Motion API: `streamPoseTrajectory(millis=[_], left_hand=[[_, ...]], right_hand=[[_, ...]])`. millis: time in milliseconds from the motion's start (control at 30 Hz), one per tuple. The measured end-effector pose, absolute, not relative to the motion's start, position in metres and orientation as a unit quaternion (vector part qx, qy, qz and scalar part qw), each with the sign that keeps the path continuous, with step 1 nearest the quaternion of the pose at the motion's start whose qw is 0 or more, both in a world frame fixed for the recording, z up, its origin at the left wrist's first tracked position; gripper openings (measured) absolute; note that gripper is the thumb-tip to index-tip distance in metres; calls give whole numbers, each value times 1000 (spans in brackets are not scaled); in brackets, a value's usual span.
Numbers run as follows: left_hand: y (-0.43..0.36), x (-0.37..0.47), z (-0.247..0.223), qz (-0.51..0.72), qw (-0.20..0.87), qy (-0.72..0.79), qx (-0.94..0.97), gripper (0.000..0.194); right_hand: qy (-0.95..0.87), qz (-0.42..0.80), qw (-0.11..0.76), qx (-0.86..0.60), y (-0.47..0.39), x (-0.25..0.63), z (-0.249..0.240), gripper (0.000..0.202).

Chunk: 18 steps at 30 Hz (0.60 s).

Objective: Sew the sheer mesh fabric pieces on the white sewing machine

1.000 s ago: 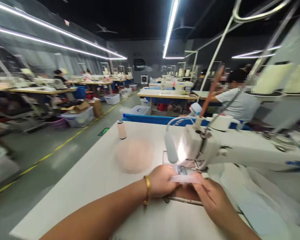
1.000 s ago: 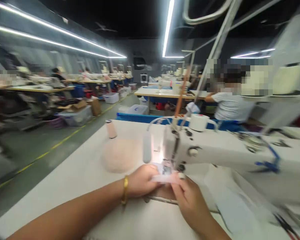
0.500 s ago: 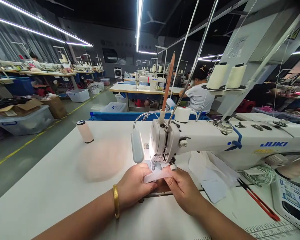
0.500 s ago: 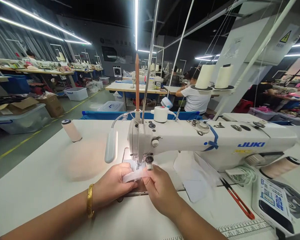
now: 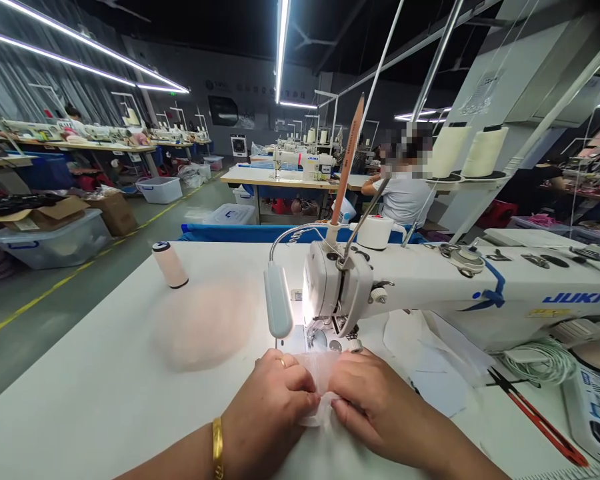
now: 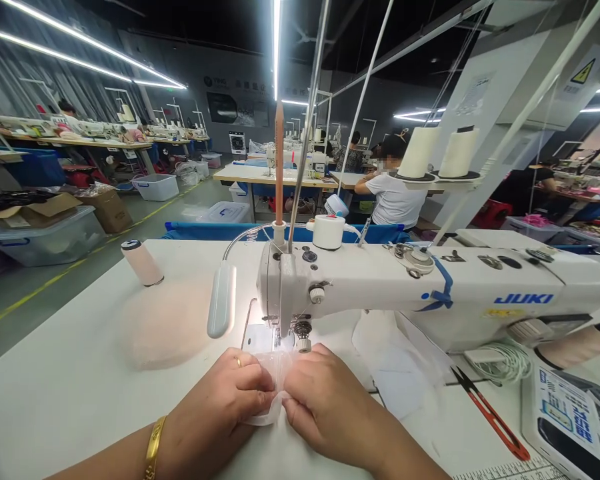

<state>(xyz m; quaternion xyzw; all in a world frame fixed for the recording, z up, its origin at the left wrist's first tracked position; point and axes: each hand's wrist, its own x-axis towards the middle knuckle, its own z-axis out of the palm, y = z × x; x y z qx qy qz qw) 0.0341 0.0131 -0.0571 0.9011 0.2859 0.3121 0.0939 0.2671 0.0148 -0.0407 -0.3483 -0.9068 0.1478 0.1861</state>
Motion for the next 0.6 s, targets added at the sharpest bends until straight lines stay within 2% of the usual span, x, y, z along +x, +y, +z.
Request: streamPoseTrajectory(millis=[367,600], left_hand=[[32,38,-62,346,39,288,892,25],[41,39,-66,325,31,317,891,26]], right_hand=[[-901,75,231,-359,22,264,-51,25],[-891,42,260,-370,27,264,-54,22]])
